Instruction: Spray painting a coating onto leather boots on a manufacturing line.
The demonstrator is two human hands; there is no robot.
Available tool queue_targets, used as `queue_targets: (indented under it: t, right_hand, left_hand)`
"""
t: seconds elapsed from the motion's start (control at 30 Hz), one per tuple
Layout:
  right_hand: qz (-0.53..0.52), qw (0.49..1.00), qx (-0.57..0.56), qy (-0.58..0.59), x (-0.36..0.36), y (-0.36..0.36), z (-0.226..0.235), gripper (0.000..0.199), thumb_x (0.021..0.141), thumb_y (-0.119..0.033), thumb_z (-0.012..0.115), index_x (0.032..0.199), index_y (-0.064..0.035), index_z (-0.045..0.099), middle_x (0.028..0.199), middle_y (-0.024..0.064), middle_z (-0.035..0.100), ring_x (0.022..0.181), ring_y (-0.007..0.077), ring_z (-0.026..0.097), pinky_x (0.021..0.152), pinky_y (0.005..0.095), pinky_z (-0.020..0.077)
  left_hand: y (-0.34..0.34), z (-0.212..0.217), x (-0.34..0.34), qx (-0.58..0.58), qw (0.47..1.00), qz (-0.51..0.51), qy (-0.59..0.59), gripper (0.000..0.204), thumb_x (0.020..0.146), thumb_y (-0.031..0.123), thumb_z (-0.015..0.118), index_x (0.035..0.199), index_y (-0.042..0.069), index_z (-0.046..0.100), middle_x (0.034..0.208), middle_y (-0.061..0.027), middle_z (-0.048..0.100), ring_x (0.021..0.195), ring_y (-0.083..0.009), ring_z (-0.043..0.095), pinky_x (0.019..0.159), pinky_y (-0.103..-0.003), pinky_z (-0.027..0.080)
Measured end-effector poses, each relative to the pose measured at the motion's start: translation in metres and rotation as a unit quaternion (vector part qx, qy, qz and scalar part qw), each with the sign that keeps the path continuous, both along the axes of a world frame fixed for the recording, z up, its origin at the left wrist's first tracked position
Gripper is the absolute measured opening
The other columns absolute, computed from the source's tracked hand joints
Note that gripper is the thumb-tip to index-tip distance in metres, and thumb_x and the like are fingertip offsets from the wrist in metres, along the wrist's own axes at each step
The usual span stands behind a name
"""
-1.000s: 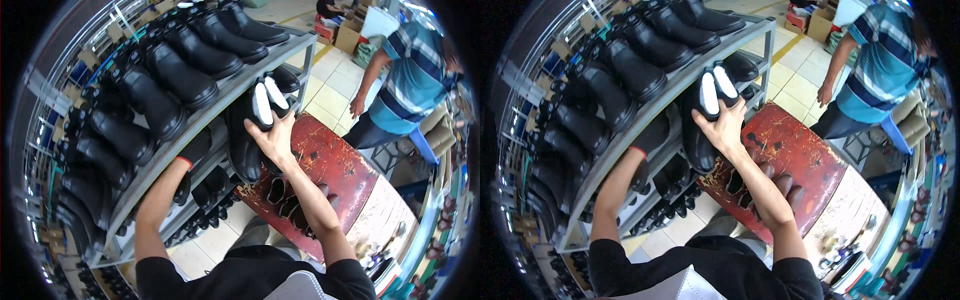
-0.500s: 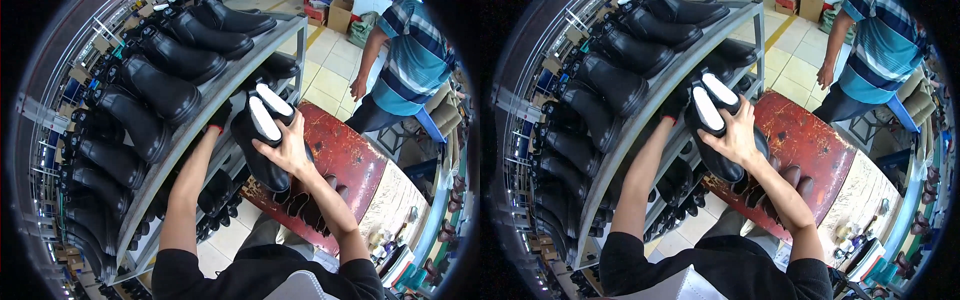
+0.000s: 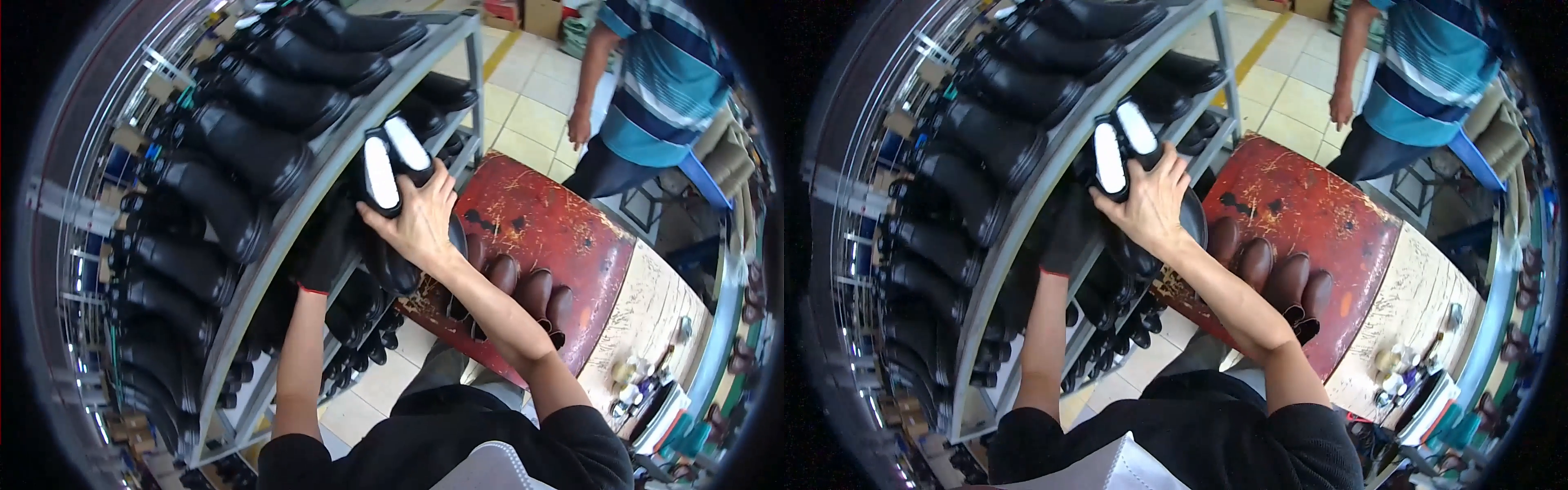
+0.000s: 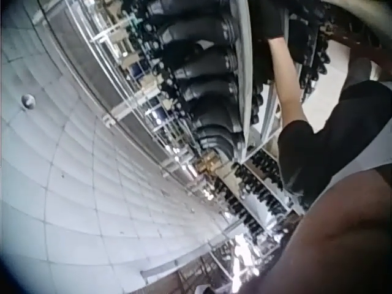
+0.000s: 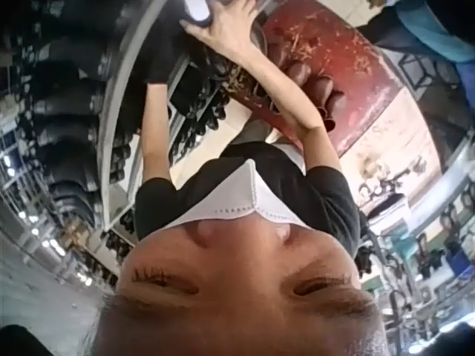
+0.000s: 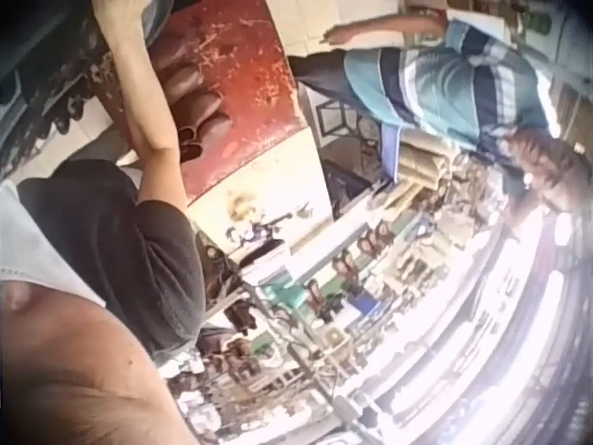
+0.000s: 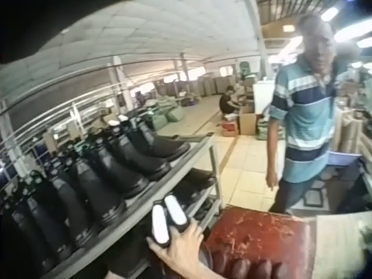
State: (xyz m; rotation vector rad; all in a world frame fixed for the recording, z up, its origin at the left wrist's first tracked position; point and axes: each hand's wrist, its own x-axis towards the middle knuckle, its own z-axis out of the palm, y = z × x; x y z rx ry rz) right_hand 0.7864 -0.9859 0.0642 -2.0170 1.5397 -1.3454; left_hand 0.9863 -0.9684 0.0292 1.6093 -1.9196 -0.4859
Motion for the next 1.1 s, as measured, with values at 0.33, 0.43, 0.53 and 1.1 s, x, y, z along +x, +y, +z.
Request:
queue_targets:
  t: [0.33, 0.43, 0.53, 1.1]
  right_hand:
    - [0.057, 0.996, 0.059, 0.037, 0.003, 0.011, 0.012, 0.07, 0.075, -0.061, 0.063, 0.114, -0.0022, 0.06, 0.122, 0.0357, 0.034, 0.112, 0.0479, 0.035, 0.097, 0.0533, 0.0337]
    - [0.106, 0.986, 0.114, -0.057, -0.038, -0.017, 0.004, 0.049, 0.084, -0.045, 0.06, 0.118, -0.0096, 0.06, 0.117, 0.0295, 0.039, 0.115, 0.0417, 0.037, 0.101, 0.0437, 0.0337]
    - [0.169, 0.959, 0.142, -0.18, -0.073, -0.058, -0.007, 0.042, 0.081, -0.025, 0.063, 0.12, -0.0106, 0.058, 0.104, 0.0241, 0.052, 0.103, 0.0337, 0.051, 0.094, 0.0385, 0.0416]
    - [0.032, 0.968, 0.019, 0.248, 0.072, -0.109, -0.019, 0.03, 0.075, -0.018, 0.059, 0.102, -0.0071, 0.068, 0.122, 0.0236, 0.042, 0.105, 0.0361, 0.04, 0.085, 0.0453, 0.0329]
  left_hand:
    - [0.007, 0.017, -0.032, 0.092, 0.995, -0.029, 0.032, 0.087, 0.071, 0.022, 0.076, 0.141, 0.004, 0.027, 0.136, -0.0168, 0.041, 0.126, -0.0318, 0.041, 0.103, -0.04, 0.036]
    - [0.013, 0.04, -0.056, 0.04, 0.998, 0.044, -0.006, 0.084, 0.064, 0.02, 0.079, 0.134, 0.003, 0.037, 0.125, -0.0195, 0.049, 0.117, -0.0331, 0.048, 0.098, -0.039, 0.04]
    - [0.023, 0.067, -0.03, 0.091, 0.99, 0.062, 0.088, 0.084, 0.063, 0.02, 0.079, 0.134, 0.003, 0.038, 0.124, -0.0181, 0.051, 0.116, -0.0303, 0.05, 0.097, -0.037, 0.041]
    - [-0.04, 0.02, 0.038, 0.011, 0.985, 0.132, 0.115, 0.065, 0.081, 0.027, 0.068, 0.135, 0.002, 0.041, 0.133, -0.0158, 0.047, 0.124, -0.0267, 0.044, 0.102, -0.033, 0.035]
